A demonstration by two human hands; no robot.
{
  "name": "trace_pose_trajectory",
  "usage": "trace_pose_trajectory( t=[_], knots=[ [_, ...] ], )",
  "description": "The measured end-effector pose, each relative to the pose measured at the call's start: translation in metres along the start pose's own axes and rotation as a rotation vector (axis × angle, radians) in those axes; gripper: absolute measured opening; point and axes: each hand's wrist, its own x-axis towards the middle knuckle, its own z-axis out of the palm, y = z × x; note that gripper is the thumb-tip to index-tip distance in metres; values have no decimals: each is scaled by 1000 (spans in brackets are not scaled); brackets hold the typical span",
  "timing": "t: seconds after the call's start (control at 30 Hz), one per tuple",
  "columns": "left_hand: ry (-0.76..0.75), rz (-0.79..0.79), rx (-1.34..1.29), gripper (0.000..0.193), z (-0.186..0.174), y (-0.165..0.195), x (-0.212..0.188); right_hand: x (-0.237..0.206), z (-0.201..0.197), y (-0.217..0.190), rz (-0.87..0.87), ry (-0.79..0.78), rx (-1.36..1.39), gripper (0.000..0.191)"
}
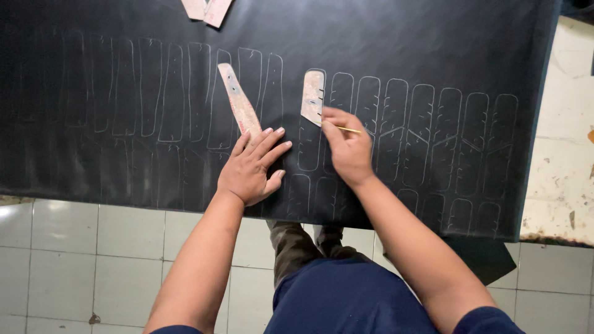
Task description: The person uses a small wooden template and a pencil to trace repeating patterns onto a large black sheet laid on a table. They repeatedly reposition the template and trace its outline, then draw additional lines between traced shapes. A notebook and other templates remain on the table.
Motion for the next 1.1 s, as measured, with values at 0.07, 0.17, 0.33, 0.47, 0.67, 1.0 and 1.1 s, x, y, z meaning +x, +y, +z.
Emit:
trace_pose_trajectory(
  t=[0.07,0.17,0.33,0.47,0.67,1.0,1.1],
  knots=[
    [-1,-2,-2,62,0,0,0,9,11,7,-66,-32,-47,10],
    [-2,3,-7,63,2,0,0,22,26,17,-64,-36,-38,10],
    [-17,13,-24,64,6,-2,-1,31,49,26,-7,-45,-4,12],
    [-21,31,-24,65,8,-1,0,42,66,27,31,-90,45,10],
    [-40,39,-88,68,11,-1,3,45,70,19,102,-115,-59,13],
    [16,138,-136,66,16,6,6,-29,-8,-25,206,510,-202,13],
    [-6,160,-200,69,14,5,7,-45,-29,-31,148,676,-214,13]
  ],
)
